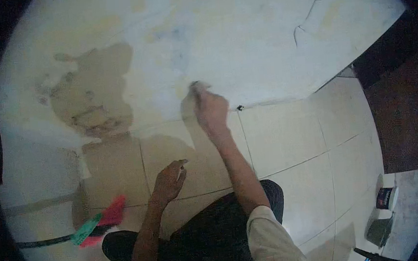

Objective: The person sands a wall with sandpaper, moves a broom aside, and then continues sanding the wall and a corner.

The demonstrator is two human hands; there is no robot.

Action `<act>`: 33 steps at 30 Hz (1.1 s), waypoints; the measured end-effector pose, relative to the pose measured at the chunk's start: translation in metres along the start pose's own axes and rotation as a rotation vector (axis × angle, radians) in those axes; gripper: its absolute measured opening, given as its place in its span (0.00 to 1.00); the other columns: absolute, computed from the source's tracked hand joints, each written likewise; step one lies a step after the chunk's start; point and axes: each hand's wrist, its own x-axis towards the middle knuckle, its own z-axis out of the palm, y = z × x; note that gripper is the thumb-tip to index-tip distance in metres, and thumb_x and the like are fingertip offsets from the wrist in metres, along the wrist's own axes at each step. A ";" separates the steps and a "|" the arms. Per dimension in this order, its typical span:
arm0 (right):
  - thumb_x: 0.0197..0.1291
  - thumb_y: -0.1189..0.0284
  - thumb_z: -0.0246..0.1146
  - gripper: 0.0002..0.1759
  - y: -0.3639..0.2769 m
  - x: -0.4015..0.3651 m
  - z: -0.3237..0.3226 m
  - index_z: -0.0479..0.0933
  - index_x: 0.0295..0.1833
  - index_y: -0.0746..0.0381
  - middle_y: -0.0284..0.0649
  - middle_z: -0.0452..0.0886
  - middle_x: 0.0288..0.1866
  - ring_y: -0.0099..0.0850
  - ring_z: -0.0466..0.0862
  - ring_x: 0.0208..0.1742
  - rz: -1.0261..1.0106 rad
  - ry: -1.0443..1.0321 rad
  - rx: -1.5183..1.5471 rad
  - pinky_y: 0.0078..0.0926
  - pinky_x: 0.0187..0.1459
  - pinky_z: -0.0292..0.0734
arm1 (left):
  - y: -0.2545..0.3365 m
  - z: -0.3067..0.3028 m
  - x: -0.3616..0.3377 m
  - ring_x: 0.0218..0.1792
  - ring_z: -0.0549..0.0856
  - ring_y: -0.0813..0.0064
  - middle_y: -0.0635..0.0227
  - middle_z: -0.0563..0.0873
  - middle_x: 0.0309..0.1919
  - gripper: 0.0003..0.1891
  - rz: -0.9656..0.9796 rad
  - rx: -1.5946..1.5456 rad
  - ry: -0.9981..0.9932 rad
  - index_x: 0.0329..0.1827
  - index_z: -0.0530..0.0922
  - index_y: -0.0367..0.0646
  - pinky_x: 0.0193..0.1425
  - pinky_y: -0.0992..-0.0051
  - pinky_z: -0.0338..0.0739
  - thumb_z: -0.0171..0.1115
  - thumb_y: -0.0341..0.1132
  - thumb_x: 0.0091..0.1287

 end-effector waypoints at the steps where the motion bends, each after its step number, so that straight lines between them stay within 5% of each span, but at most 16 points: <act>1: 0.65 0.71 0.59 0.13 -0.007 0.001 0.002 0.75 0.55 0.54 0.45 0.82 0.25 0.48 0.83 0.27 0.069 -0.033 -0.021 0.44 0.29 0.75 | -0.002 0.002 0.001 0.53 0.82 0.60 0.56 0.82 0.53 0.17 0.001 -0.009 -0.006 0.64 0.73 0.44 0.61 0.61 0.76 0.53 0.35 0.74; 3: 0.66 0.68 0.59 0.10 0.002 0.004 -0.005 0.77 0.52 0.53 0.43 0.83 0.26 0.44 0.85 0.28 -0.005 -0.009 -0.119 0.40 0.30 0.77 | -0.004 0.004 0.003 0.53 0.82 0.61 0.55 0.82 0.53 0.17 0.001 0.014 0.021 0.64 0.73 0.43 0.61 0.61 0.76 0.53 0.35 0.74; 5: 0.69 0.64 0.59 0.09 0.026 0.004 -0.005 0.80 0.48 0.54 0.42 0.84 0.27 0.41 0.86 0.28 -0.012 0.137 0.091 0.37 0.32 0.78 | -0.007 0.002 -0.003 0.53 0.82 0.61 0.55 0.82 0.53 0.17 -0.025 0.025 0.043 0.64 0.73 0.42 0.61 0.61 0.76 0.53 0.35 0.74; 9: 0.71 0.63 0.57 0.15 0.055 0.028 -0.052 0.80 0.41 0.63 0.43 0.85 0.29 0.33 0.86 0.28 0.335 0.550 0.153 0.31 0.31 0.78 | -0.004 -0.004 -0.002 0.54 0.82 0.60 0.54 0.81 0.55 0.17 -0.022 0.012 0.014 0.65 0.73 0.42 0.62 0.60 0.75 0.51 0.35 0.76; 12: 0.74 0.62 0.55 0.18 0.051 0.031 -0.066 0.79 0.40 0.65 0.41 0.82 0.24 0.28 0.82 0.23 0.281 0.526 0.247 0.28 0.27 0.76 | 0.000 -0.001 0.002 0.54 0.82 0.60 0.54 0.81 0.56 0.18 -0.019 0.002 -0.002 0.66 0.72 0.43 0.63 0.60 0.75 0.50 0.36 0.76; 13: 0.74 0.63 0.54 0.17 0.046 0.029 -0.058 0.79 0.41 0.66 0.40 0.78 0.20 0.26 0.78 0.19 0.417 0.374 0.469 0.27 0.24 0.73 | 0.004 0.000 0.004 0.55 0.82 0.60 0.54 0.81 0.56 0.18 -0.032 0.003 -0.028 0.66 0.72 0.44 0.63 0.59 0.75 0.49 0.36 0.76; 15: 0.73 0.67 0.54 0.13 0.024 0.022 -0.036 0.78 0.47 0.65 0.44 0.78 0.19 0.33 0.79 0.19 0.318 0.166 0.264 0.31 0.25 0.74 | 0.000 0.002 0.002 0.55 0.82 0.59 0.54 0.81 0.56 0.18 0.012 -0.020 -0.015 0.66 0.72 0.43 0.63 0.59 0.75 0.50 0.36 0.76; 17: 0.63 0.73 0.58 0.10 0.007 0.008 -0.008 0.78 0.50 0.57 0.49 0.82 0.28 0.49 0.84 0.30 0.139 -0.003 -0.019 0.43 0.34 0.77 | -0.001 0.002 0.002 0.55 0.82 0.59 0.54 0.81 0.57 0.18 0.051 -0.038 -0.010 0.66 0.72 0.43 0.64 0.59 0.75 0.50 0.36 0.76; 22: 0.64 0.70 0.60 0.09 -0.013 0.006 -0.005 0.79 0.49 0.52 0.40 0.85 0.31 0.42 0.86 0.30 0.043 -0.093 -0.105 0.38 0.30 0.77 | -0.007 0.004 0.000 0.56 0.82 0.58 0.54 0.81 0.55 0.18 -0.005 0.018 -0.002 0.66 0.72 0.43 0.63 0.59 0.74 0.51 0.36 0.75; 24: 0.66 0.65 0.61 0.12 0.002 0.007 -0.012 0.79 0.52 0.55 0.44 0.83 0.28 0.41 0.85 0.29 0.034 -0.043 -0.026 0.37 0.31 0.77 | -0.009 0.004 -0.004 0.56 0.81 0.58 0.54 0.81 0.55 0.18 -0.015 0.029 0.004 0.65 0.72 0.43 0.63 0.59 0.74 0.51 0.36 0.76; 26: 0.65 0.62 0.63 0.14 0.018 0.011 -0.028 0.80 0.50 0.58 0.47 0.84 0.29 0.40 0.85 0.28 -0.043 0.242 0.047 0.36 0.29 0.76 | -0.006 -0.001 -0.003 0.56 0.81 0.57 0.54 0.81 0.55 0.18 -0.020 0.027 0.018 0.65 0.72 0.43 0.63 0.59 0.75 0.51 0.36 0.76; 28: 0.67 0.63 0.60 0.13 0.023 0.019 -0.053 0.82 0.45 0.62 0.46 0.85 0.31 0.38 0.85 0.28 0.352 0.241 -0.014 0.32 0.31 0.77 | -0.003 -0.006 -0.005 0.55 0.81 0.57 0.54 0.81 0.56 0.18 -0.002 -0.045 -0.011 0.65 0.72 0.42 0.63 0.59 0.75 0.50 0.36 0.76; 31: 0.72 0.67 0.56 0.15 0.042 0.034 -0.082 0.80 0.45 0.69 0.50 0.86 0.36 0.31 0.85 0.32 0.447 0.524 0.175 0.30 0.35 0.79 | -0.007 0.001 -0.002 0.55 0.82 0.58 0.54 0.80 0.56 0.17 0.057 0.026 0.032 0.65 0.73 0.42 0.63 0.59 0.75 0.50 0.35 0.76; 33: 0.72 0.68 0.56 0.13 0.041 0.032 -0.076 0.80 0.43 0.67 0.43 0.82 0.23 0.24 0.80 0.22 0.364 0.529 0.185 0.26 0.26 0.75 | -0.003 0.001 0.001 0.55 0.82 0.57 0.54 0.81 0.55 0.17 0.016 0.042 -0.007 0.65 0.73 0.42 0.62 0.59 0.75 0.50 0.35 0.76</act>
